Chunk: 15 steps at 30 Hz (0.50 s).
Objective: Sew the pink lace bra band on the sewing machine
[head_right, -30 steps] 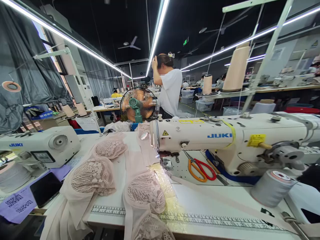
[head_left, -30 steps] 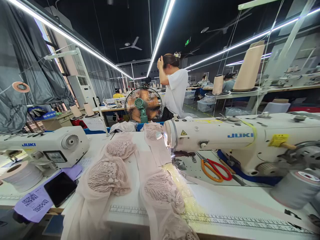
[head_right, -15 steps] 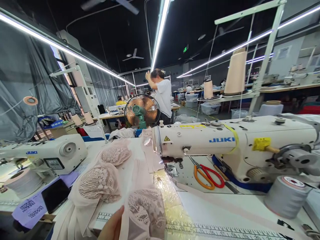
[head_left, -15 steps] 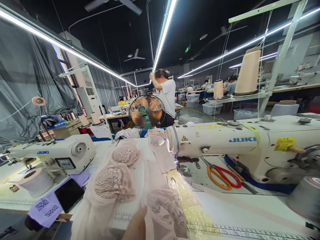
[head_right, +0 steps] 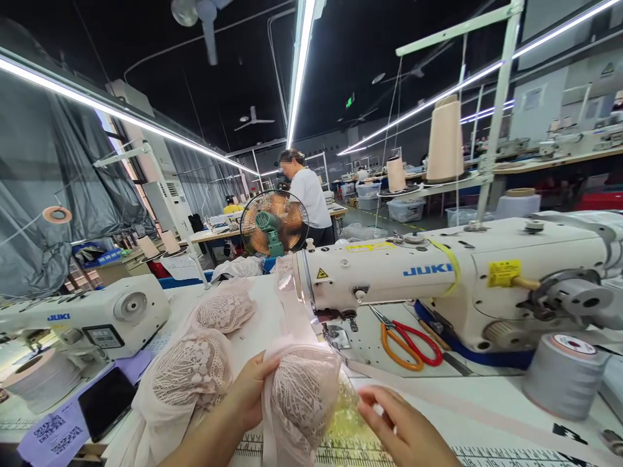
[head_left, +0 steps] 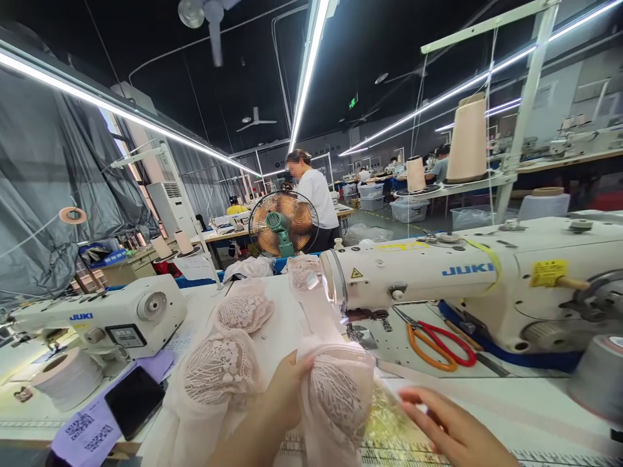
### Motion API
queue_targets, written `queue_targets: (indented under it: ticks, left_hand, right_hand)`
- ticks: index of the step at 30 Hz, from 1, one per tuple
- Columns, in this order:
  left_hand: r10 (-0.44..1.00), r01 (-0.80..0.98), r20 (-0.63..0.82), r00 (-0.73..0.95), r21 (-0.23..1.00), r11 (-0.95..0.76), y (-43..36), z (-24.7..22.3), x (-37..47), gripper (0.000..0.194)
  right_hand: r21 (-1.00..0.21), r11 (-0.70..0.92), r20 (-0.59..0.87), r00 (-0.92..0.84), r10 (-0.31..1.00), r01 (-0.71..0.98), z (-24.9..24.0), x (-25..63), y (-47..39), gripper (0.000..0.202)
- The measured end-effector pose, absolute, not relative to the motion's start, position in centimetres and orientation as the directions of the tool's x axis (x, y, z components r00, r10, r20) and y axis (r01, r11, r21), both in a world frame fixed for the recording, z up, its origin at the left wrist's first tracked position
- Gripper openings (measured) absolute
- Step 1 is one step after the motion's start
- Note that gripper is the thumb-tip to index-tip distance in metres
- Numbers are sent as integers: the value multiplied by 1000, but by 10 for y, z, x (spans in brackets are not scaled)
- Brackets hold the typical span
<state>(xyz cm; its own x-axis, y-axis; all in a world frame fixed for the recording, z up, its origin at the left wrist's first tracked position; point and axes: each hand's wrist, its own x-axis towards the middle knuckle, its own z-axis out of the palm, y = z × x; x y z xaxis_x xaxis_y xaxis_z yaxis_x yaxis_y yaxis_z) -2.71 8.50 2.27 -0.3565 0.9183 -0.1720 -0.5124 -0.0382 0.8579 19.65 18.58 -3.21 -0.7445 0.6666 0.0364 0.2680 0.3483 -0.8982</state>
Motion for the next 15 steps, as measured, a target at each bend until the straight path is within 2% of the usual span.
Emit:
queue_targets:
  ticks: [1,5,9,13,15]
  left_hand:
    - [929,-495,-166,-331,868,-21,88,21,-23,27]
    - [940,-445,-170,-295,895,22,103,21,-18,29]
    - [950,-368,-233,-210,919,144,116,26,-29,33]
    - [969,-273,-227,-101,943,193,126,20,-35,40]
    - [976,-235,-203,-82,955,179,129,10,-37,48]
  right_hand:
    - [-923,302,56,-695,717,237,-29,184,197,44]
    - [-981,152,18,-734,679,116,-23,143,217,47]
    - [-999,24,-1,-691,723,27,-28,134,220,43]
    - [-997,-70,-69,-704,707,27,-32,143,222,39]
    - [-997,-63,-71,-709,702,38,-31,144,222,41]
